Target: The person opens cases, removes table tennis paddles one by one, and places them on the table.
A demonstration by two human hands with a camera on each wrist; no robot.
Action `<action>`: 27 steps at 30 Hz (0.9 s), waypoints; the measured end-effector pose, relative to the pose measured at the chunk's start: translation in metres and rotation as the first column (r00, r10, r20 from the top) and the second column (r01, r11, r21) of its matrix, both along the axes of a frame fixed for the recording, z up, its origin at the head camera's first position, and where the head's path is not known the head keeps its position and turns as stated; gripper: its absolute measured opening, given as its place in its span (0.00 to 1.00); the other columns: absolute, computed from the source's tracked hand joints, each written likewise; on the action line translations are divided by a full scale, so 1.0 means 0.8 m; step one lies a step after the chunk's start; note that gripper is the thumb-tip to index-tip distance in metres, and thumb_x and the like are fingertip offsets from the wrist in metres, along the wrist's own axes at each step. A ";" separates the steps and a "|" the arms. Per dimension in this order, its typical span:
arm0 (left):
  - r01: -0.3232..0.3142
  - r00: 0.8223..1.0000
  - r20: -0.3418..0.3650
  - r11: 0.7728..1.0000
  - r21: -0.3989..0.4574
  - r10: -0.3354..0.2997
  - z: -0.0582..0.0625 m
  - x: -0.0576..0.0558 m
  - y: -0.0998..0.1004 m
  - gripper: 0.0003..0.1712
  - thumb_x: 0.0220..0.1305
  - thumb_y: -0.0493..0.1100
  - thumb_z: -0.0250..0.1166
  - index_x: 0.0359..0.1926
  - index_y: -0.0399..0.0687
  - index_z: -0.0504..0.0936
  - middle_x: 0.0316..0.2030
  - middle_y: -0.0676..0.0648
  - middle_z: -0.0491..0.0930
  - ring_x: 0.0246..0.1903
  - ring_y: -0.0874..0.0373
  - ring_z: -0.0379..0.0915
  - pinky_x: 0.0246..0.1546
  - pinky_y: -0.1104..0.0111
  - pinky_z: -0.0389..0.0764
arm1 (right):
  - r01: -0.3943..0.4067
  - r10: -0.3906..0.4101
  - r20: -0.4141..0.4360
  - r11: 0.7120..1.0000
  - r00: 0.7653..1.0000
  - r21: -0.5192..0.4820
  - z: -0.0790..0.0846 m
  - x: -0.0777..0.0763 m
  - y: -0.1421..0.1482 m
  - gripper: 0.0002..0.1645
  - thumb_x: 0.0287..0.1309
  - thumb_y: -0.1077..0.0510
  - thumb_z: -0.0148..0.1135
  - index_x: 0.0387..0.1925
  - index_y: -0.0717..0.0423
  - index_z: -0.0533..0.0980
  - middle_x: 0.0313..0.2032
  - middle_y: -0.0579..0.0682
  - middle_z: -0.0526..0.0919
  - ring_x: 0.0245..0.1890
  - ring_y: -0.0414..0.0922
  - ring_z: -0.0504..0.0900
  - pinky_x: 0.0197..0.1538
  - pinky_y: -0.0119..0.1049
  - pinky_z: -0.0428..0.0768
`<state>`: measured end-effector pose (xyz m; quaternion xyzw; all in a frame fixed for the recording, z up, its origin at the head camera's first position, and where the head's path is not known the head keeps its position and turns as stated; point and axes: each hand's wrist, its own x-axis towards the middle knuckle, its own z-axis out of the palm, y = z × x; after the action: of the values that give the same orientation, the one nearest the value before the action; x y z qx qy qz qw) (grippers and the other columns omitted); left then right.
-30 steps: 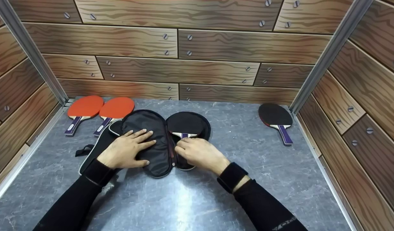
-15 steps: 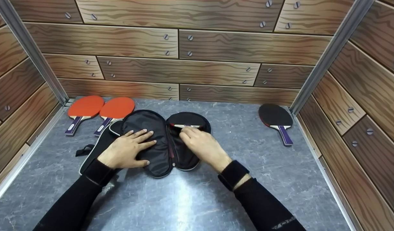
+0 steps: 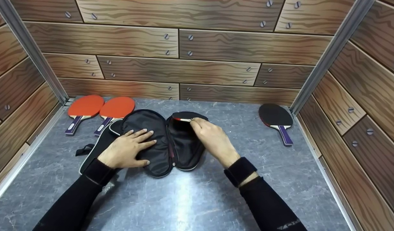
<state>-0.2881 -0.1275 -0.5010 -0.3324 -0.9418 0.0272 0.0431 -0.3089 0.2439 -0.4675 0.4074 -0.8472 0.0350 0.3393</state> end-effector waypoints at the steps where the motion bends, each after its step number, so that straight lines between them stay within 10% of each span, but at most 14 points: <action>1: 0.002 1.000 -0.001 1.000 -0.001 -0.002 0.000 0.000 0.000 0.47 0.70 0.71 0.74 0.84 0.59 0.82 0.89 0.46 0.73 0.90 0.44 0.68 0.88 0.38 0.75 | 0.002 -0.002 -0.002 1.000 1.000 -0.006 0.002 0.000 0.002 0.20 0.73 0.72 0.72 0.64 0.64 0.86 0.60 0.62 0.95 0.57 0.59 0.97 0.58 0.52 0.98; 27: 0.002 1.000 -0.023 1.000 0.006 -0.002 -0.002 -0.001 0.001 0.47 0.69 0.71 0.75 0.83 0.59 0.83 0.88 0.46 0.74 0.89 0.45 0.70 0.87 0.39 0.76 | 0.139 -0.123 0.095 0.973 0.988 -0.186 0.041 -0.001 0.070 0.16 0.76 0.72 0.70 0.61 0.64 0.88 0.59 0.65 0.95 0.58 0.65 0.97 0.61 0.59 0.96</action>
<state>-0.2888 -0.1267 -0.5023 -0.3330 -0.9409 0.0282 0.0550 -0.3098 0.3002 -0.4343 0.3142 -0.8782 0.1109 0.3431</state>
